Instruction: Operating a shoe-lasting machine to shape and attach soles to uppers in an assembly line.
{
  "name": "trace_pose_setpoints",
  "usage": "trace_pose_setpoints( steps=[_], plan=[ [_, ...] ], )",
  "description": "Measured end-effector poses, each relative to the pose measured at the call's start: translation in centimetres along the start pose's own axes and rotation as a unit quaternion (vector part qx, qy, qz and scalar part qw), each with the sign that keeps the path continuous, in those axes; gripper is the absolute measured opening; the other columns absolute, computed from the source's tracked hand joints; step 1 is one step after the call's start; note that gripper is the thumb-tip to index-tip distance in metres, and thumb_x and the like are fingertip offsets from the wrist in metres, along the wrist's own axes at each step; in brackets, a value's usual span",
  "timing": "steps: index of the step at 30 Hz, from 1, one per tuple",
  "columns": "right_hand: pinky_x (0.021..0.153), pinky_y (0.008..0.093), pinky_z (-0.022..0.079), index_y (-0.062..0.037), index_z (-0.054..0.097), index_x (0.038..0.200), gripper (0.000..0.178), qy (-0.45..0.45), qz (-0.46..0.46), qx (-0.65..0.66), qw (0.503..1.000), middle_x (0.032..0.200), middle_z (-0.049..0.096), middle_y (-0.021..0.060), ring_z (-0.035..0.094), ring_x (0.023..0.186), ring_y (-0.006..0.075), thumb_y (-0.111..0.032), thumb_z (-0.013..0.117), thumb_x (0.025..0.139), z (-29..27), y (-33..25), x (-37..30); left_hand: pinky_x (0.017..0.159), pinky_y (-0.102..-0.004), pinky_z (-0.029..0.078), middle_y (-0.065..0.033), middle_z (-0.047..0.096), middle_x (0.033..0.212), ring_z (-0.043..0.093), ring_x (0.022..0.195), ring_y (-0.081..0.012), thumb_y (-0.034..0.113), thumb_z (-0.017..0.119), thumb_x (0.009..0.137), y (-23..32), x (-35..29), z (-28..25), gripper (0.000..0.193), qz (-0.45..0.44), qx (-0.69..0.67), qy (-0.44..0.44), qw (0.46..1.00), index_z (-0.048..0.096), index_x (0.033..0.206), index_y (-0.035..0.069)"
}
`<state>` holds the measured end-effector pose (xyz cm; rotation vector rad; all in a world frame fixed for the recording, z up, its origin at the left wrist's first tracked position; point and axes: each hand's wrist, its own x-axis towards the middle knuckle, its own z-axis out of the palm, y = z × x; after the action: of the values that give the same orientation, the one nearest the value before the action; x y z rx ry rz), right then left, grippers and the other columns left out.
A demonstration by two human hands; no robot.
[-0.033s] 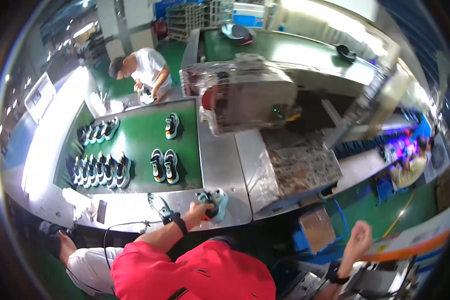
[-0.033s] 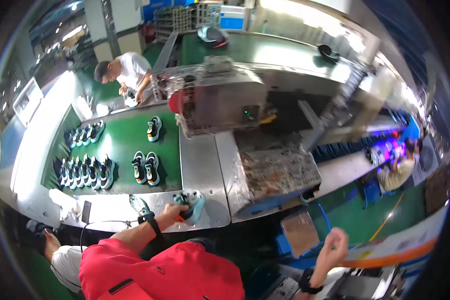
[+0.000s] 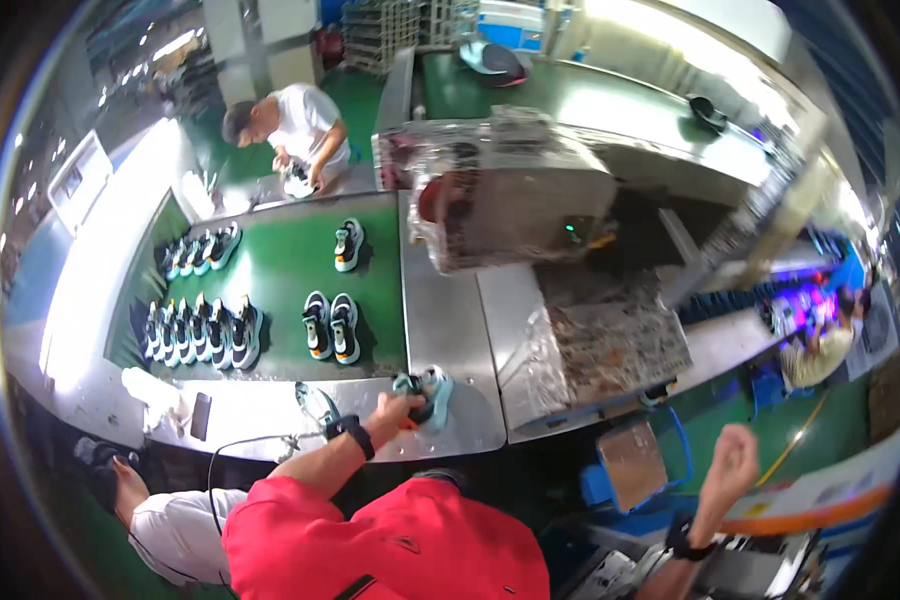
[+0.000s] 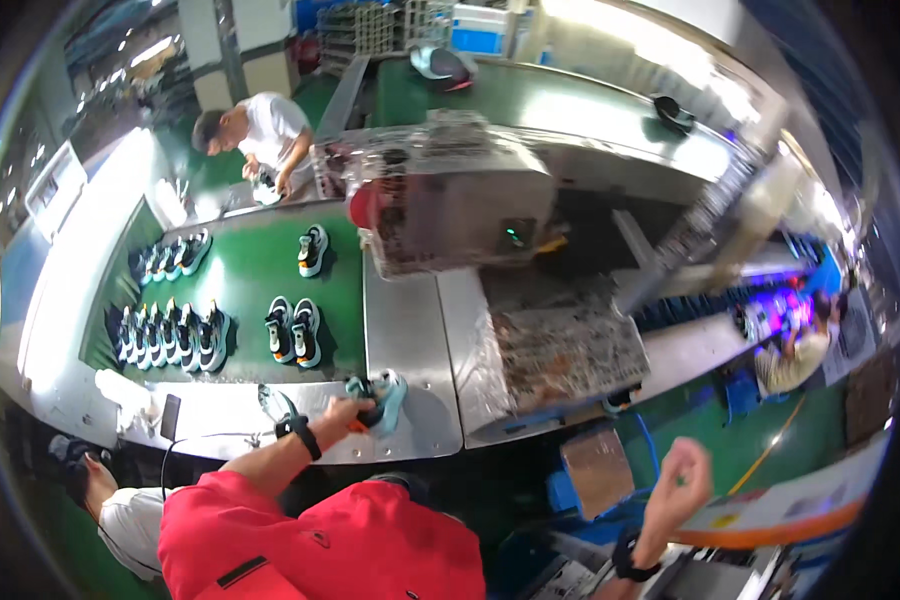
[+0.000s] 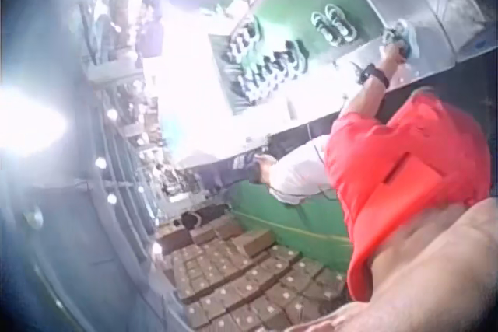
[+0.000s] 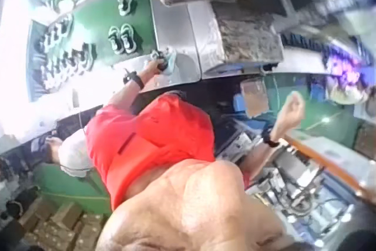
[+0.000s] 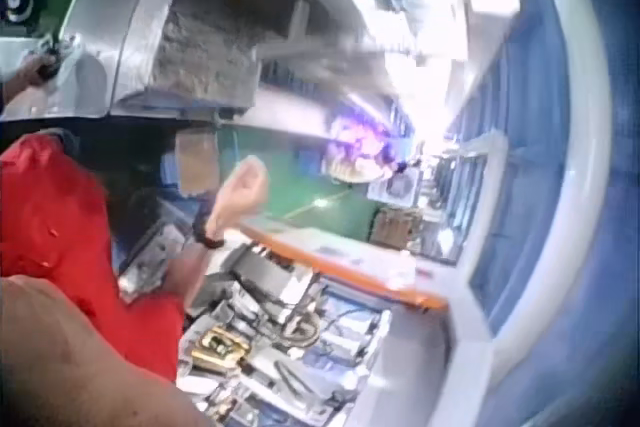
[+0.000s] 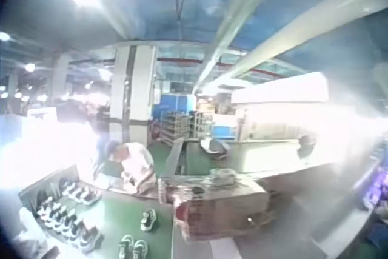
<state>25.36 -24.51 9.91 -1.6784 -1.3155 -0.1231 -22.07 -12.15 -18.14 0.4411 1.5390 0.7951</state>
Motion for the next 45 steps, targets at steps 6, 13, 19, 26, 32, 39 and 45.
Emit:
trace_pose_setpoints(
  steps=[6, 13, 19, 26, 32, 39, 45],
  plan=[
    [0.074, 0.0233, 0.047, 0.0008, 0.061, 0.109, 0.019, -0.213, -0.114, 0.076, 0.967, 0.100, 0.064, 0.0042, 0.058, 0.087, 0.0106, -0.010, 0.061, 0.093, 15.4, -17.0, 24.0, 0.052, -0.0399, 0.051, -0.0133, 0.064, 0.084, 0.064, 0.069, -0.0240, 0.007, 0.073, 0.073, 12.7, 14.0, -3.9, 0.033, 0.036, -0.158, 0.064, 0.985, 0.057, 0.097, -0.009],
    [0.069, 0.0248, 0.050, 0.0000, 0.048, 0.135, 0.059, -0.367, -0.151, -0.070, 0.915, 0.108, 0.065, 0.0131, 0.060, 0.087, 0.0123, -0.028, 0.068, 0.087, 39.5, -27.8, 39.9, 0.085, -0.0407, 0.052, -0.0251, 0.066, 0.103, 0.065, 0.098, -0.0390, 0.018, 0.069, 0.071, 20.4, 38.4, -11.4, 0.047, 0.227, 0.070, 0.227, 0.944, 0.059, 0.112, -0.005],
    [0.070, 0.0273, 0.050, 0.0003, 0.062, 0.119, 0.050, -0.478, -0.070, -0.080, 0.872, 0.092, 0.066, 0.0037, 0.062, 0.075, 0.0120, -0.036, 0.070, 0.085, 50.1, -30.5, 43.5, 0.097, -0.0391, 0.046, -0.0246, 0.060, 0.124, 0.059, 0.115, -0.0354, 0.031, 0.069, 0.081, 18.4, 36.1, -6.9, 0.065, 0.377, 0.146, 0.207, 0.891, 0.050, 0.132, -0.006],
    [0.050, 0.0296, 0.045, -0.0061, 0.057, 0.131, 0.065, -0.340, -0.264, -0.056, 0.901, 0.071, 0.064, 0.0038, 0.056, 0.057, 0.0089, -0.028, 0.075, 0.073, 49.0, -31.5, 40.9, 0.050, -0.0255, 0.039, 0.0026, 0.056, 0.067, 0.048, 0.059, -0.0063, 0.012, 0.062, 0.091, 3.4, 15.6, 1.6, 0.018, 0.221, 0.021, -0.264, 0.939, 0.067, 0.076, 0.003],
    [0.077, 0.0335, 0.050, -0.0078, 0.051, 0.137, 0.079, -0.071, -0.554, -0.101, 0.823, 0.112, 0.065, 0.0130, 0.065, 0.085, 0.0241, -0.012, 0.081, 0.064, 33.6, -26.8, 35.7, 0.100, -0.0377, 0.048, -0.0199, 0.064, 0.120, 0.062, 0.113, -0.0287, 0.027, 0.061, 0.095, 11.4, 1.0, 7.1, 0.036, -0.107, -0.096, -0.502, 0.853, 0.069, 0.106, -0.006],
    [0.108, 0.0549, 0.035, -0.0132, 0.055, 0.132, 0.060, -0.041, -0.418, -0.203, 0.884, 0.122, 0.063, 0.0021, 0.059, 0.111, 0.0203, -0.004, 0.069, 0.075, 13.2, -16.0, 18.2, 0.108, -0.0607, 0.035, -0.0243, 0.033, 0.150, 0.041, 0.132, -0.0474, 0.052, 0.043, 0.098, 20.9, -6.4, 20.4, 0.076, -0.173, -0.170, -0.784, 0.571, 0.022, 0.150, 0.000],
    [0.110, 0.0585, 0.028, -0.0136, 0.051, 0.129, 0.045, -0.069, -0.170, -0.321, 0.929, 0.139, 0.046, 0.0075, 0.040, 0.132, 0.0278, -0.014, 0.061, 0.085, 4.3, -10.2, 1.4, 0.100, -0.0487, 0.046, -0.0237, 0.048, 0.137, 0.053, 0.119, -0.0383, 0.060, 0.083, 0.062, 11.1, -9.3, 24.7, 0.120, -0.333, 0.015, -0.857, 0.392, 0.026, 0.147, -0.003]
  ],
)
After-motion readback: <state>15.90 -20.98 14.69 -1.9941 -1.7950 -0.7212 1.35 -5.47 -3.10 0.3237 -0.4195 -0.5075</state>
